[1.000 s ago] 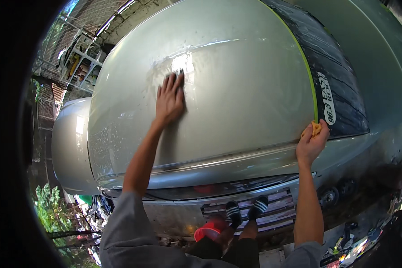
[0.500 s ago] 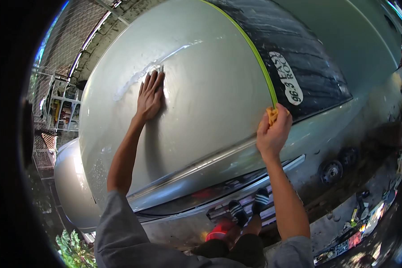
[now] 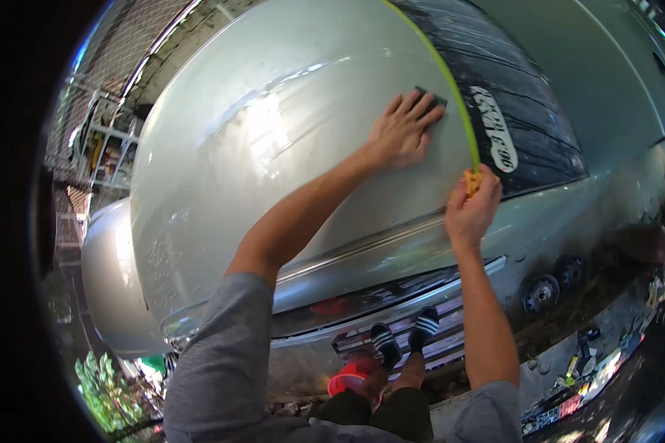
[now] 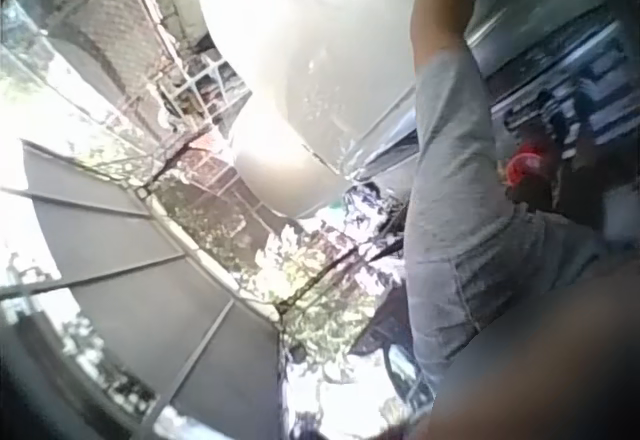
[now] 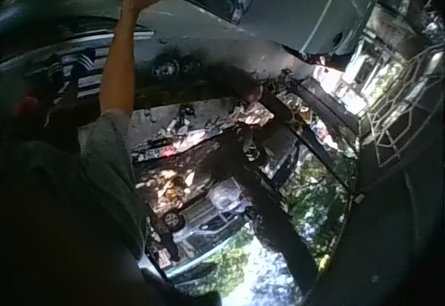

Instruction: Sanding and smoothing the surface of a car using sandpaper and water.

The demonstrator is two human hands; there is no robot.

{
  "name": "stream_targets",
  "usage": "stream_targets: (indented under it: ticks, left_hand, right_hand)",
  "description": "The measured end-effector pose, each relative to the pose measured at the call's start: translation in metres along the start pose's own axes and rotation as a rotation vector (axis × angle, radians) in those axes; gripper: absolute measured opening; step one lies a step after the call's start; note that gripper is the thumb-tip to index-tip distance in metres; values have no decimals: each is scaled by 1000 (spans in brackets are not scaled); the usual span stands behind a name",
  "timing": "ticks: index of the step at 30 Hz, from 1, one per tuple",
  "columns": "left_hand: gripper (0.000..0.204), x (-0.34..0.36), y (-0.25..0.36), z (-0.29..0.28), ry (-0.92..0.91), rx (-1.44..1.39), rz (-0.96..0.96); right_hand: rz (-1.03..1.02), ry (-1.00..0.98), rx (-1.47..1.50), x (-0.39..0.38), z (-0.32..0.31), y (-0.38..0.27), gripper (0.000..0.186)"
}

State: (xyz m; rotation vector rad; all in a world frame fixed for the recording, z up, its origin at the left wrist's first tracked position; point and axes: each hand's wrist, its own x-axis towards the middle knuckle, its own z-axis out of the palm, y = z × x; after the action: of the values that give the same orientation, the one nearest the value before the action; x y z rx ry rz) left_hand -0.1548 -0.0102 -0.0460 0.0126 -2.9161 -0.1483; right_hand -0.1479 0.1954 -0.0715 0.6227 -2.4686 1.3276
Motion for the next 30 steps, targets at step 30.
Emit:
stream_targets:
  ticks: [30]
  left_hand:
    - [58, -24, -110, -66, -92, 145, -274]
  right_hand:
    - [59, -1, 23, 0, -6, -10, 40]
